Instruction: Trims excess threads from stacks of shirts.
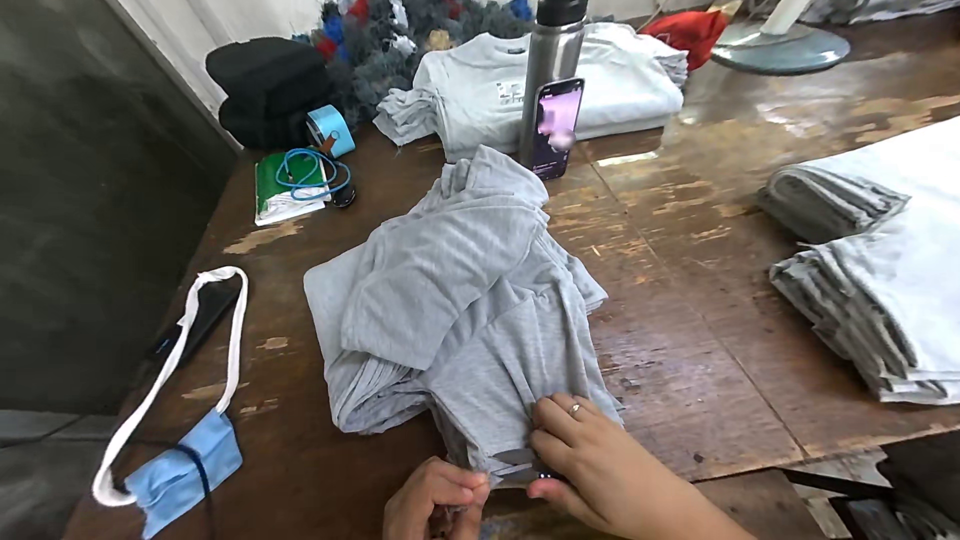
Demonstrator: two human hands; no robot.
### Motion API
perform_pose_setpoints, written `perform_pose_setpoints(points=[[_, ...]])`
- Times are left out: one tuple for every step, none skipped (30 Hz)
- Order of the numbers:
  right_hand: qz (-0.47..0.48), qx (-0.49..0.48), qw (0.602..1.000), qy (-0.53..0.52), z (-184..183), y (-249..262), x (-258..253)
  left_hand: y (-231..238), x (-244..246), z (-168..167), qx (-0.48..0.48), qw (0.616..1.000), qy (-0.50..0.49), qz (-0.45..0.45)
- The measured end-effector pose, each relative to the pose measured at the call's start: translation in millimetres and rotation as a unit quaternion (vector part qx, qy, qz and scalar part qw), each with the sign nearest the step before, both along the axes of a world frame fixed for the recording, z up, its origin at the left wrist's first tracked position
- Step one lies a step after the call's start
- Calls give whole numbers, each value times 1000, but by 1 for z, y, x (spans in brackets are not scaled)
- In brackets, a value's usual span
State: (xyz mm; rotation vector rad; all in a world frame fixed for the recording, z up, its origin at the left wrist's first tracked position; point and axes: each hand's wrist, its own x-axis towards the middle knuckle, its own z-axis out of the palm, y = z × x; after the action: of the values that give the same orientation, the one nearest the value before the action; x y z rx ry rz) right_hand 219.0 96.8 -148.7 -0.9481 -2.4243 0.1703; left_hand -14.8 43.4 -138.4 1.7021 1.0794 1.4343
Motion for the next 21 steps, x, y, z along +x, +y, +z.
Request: perform_pose_setpoints(points=[[-2, 3, 1000, -3, 0, 0, -1, 0, 0, 0, 3, 1000, -1, -3], [-2, 5, 1000, -6, 0, 0, -1, 0, 0, -1, 6, 1000, 0, -6], [-2, 8, 1000, -8, 0, 1, -1, 1, -1, -1, 7, 1000, 4, -8], [-2, 10, 1000, -10, -1, 1, -2, 1, 0, -2, 7, 1000, 7, -11], [-2, 12, 1000, -11, -1, 1, -2, 1, -1, -2, 6, 1000, 8, -14], [-2, 14, 1000, -10, -2, 2, -3, 1, -1, -3, 5, 1000, 9, -15], [-3, 15, 1000, -10, -2, 1, -3, 1, -1, -4, 4, 1000, 10, -14], [-3, 14, 1000, -11, -1, 1, -4, 1, -1, -4, 3, 1000, 10, -13], [-2, 12, 1000, -10, -1, 1, -4, 1, -1, -4, 1, 1000, 9, -12], [-2, 10, 1000, -9, -1, 2, -3, 1, -1, -3, 1, 1000, 10, -13], [-1, 8, 1000, -9, 0, 2, -3, 1, -1, -3, 3, 1000, 8, -16], [0, 7, 1000, -8, 0, 2, -2, 1, -1, -3, 6, 1000, 5, -18], [2, 4, 1000, -9, 0, 2, -2, 2, -1, -4, 9, 1000, 2, -17], [4, 1, 1000, -10, 1, 2, -1, 2, -2, -5, 12, 1000, -1, -16], [5, 1, 1000, -11, 1, 2, 0, 2, -2, -6, 15, 1000, -4, -15], [4, 2, 1000, -14, 1, 2, 0, 2, -1, -7, 18, 1000, -6, -13], [3, 3, 1000, -17, 2, 2, -1, 2, -1, -7, 19, 1000, -9, -13], [-1, 5, 1000, -20, 2, 1, -2, 2, -1, -7, 20, 1000, -13, -14], [-5, 9, 1000, -23, 2, 1, -3, 3, 0, -7, 20, 1000, -17, -17], [-10, 13, 1000, -26, 2, 1, -5, 3, 0, -8, 22, 999, -18, -20], [-16, 17, 999, -26, 2, 1, -7, 3, 1, -9, 24, 999, -17, -24]])
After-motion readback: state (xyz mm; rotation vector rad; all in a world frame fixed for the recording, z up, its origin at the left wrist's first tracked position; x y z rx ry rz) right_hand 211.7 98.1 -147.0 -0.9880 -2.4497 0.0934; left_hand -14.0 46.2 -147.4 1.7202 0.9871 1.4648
